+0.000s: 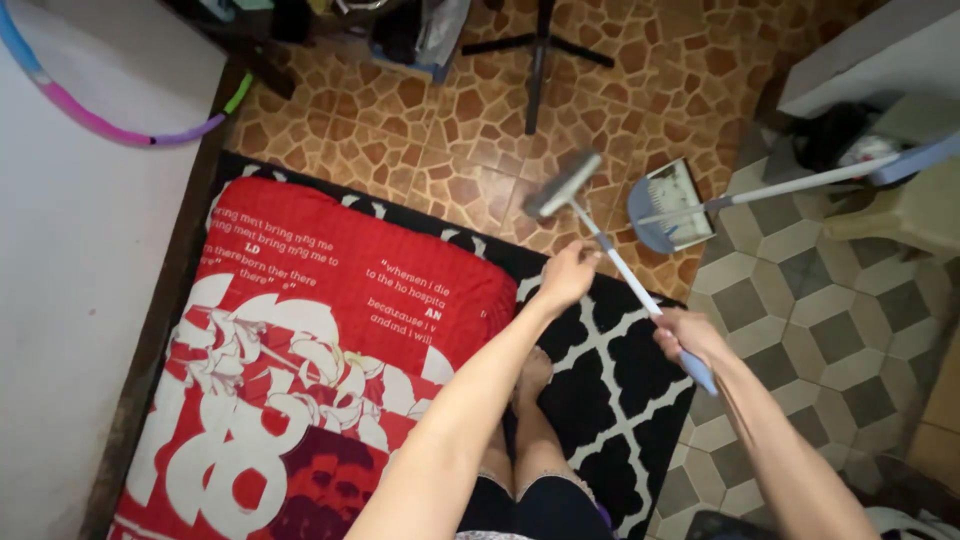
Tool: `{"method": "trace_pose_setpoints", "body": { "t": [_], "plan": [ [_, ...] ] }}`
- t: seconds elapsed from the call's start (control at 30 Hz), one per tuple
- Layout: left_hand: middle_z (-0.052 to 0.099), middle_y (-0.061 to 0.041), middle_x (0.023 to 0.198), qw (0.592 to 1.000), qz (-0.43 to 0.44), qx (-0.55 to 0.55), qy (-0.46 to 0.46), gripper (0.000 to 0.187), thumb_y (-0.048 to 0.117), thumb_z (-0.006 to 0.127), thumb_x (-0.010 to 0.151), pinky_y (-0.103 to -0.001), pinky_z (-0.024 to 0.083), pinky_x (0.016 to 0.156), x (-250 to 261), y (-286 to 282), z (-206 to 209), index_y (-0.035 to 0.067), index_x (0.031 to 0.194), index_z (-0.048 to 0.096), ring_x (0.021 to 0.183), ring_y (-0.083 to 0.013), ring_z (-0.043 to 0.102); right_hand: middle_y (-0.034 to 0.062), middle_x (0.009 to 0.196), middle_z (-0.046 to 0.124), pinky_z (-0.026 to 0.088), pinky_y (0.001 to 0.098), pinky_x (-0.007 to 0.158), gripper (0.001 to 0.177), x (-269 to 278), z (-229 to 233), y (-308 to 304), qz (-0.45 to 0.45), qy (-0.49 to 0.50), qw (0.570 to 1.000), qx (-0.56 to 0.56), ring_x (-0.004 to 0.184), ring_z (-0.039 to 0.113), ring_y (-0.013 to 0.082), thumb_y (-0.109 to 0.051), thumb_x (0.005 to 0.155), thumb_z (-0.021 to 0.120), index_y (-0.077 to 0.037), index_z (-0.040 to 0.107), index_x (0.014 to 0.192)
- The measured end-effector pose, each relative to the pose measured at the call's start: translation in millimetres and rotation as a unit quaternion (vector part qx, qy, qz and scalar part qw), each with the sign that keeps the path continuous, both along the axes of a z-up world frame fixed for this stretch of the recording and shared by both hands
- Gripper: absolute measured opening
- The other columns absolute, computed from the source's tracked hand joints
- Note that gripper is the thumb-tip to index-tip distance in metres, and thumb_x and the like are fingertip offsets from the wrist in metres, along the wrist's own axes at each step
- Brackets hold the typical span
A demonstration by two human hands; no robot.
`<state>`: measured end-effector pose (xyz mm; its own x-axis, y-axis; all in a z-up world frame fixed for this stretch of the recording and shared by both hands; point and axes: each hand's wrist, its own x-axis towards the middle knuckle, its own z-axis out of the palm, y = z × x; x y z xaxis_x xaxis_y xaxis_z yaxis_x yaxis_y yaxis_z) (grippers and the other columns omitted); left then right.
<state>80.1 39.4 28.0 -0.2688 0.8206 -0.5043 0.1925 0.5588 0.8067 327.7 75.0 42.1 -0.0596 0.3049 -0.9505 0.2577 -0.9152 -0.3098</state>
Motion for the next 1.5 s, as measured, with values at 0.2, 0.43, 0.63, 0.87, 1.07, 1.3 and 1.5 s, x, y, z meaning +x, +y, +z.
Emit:
{"method": "trace_pose_setpoints", "body": {
  "t": [0.2, 0.43, 0.63, 0.87, 1.07, 1.3, 1.5],
  "plan": [
    [0.073, -0.02, 0.116, 0.995, -0.031, 0.071, -0.067, 0.041, 0.035, 0.058, 0.096, -0.042, 0.051, 0.096, 25.1, 35.2, 20.8, 0.009, 0.127, 0.065, 0.111, -0.0369, 0.07, -0.0026, 0.053, 0.042, 0.027, 0.0271, 0.029, 0.029, -10.5, -38.2, 20.5, -0.099, 0.114, 0.983, 0.1, 0.035, 0.038, 0.0103, -0.029, 0.104, 0.057, -0.01, 0.052, 0.082],
    [0.063, -0.027, 0.135, 0.965, 0.017, 0.23, 0.126, 0.042, 0.031, 0.054, 0.102, -0.049, 0.047, 0.105, 5.7, 67.1, -60.1, 0.004, 0.133, 0.061, 0.122, -0.0454, 0.06, 0.0042, 0.073, 0.06, 0.046, 0.0361, 0.054, 0.024, -170.8, -214.1, 151.2, -0.148, 0.027, 0.981, 0.127, 0.063, 0.056, 0.0196, -0.03, 0.091, 0.071, -0.008, 0.066, 0.087],
    [0.069, -0.02, 0.126, 0.998, -0.063, 0.005, 0.023, 0.049, 0.039, 0.055, 0.097, -0.046, 0.05, 0.098, 4.2, 36.0, -71.0, 0.012, 0.136, 0.061, 0.116, -0.0397, 0.065, 0.0035, 0.074, 0.061, 0.046, 0.0332, 0.055, 0.016, -129.1, -236.1, 80.8, -0.188, 0.108, 0.967, 0.134, 0.065, 0.057, 0.0178, -0.021, 0.094, 0.068, -0.007, 0.064, 0.09],
    [0.076, -0.019, 0.108, 0.975, -0.213, -0.002, -0.059, 0.043, 0.041, 0.059, 0.096, -0.042, 0.056, 0.092, 33.0, 11.1, -41.0, 0.01, 0.12, 0.074, 0.104, -0.0359, 0.073, 0.0051, 0.065, 0.054, 0.032, 0.0262, 0.038, 0.018, -47.3, -77.7, 2.5, -0.109, -0.003, 0.984, 0.144, 0.045, 0.044, 0.0113, -0.008, 0.097, 0.054, 0.003, 0.068, 0.1],
    [0.078, -0.019, 0.104, 0.99, -0.121, 0.051, -0.053, 0.047, 0.043, 0.056, 0.096, -0.042, 0.057, 0.091, 30.2, 60.7, 17.2, 0.009, 0.126, 0.067, 0.101, -0.0334, 0.076, 0.002, 0.078, 0.058, 0.039, 0.0243, 0.048, 0.017, -49.0, -119.0, 45.1, -0.194, 0.129, 0.952, 0.198, 0.06, 0.052, 0.0104, -0.017, 0.105, 0.06, -0.002, 0.065, 0.113],
    [0.074, -0.024, 0.123, 0.973, -0.077, 0.217, 0.002, 0.064, 0.055, 0.052, 0.099, -0.044, 0.053, 0.101, 52.1, 168.9, 75.0, 0.005, 0.137, 0.059, 0.118, -0.0384, 0.07, 0.006, 0.124, 0.063, 0.052, 0.0271, 0.094, 0.038, -88.3, -224.7, 122.1, -0.315, 0.326, 0.876, 0.165, 0.114, 0.062, 0.0138, -0.028, 0.105, 0.052, -0.008, 0.051, 0.138],
    [0.065, -0.032, 0.131, 0.93, -0.177, 0.311, 0.085, 0.079, 0.065, 0.055, 0.094, -0.049, 0.048, 0.106, 133.6, 213.9, 119.0, 0.006, 0.147, 0.05, 0.125, -0.0433, 0.061, 0.0076, 0.09, 0.061, 0.046, 0.0302, 0.065, 0.028, -44.7, -221.1, 85.6, -0.221, 0.102, 0.95, 0.197, 0.077, 0.058, 0.0158, -0.03, 0.104, 0.059, -0.002, 0.059, 0.109]
  ]
}}
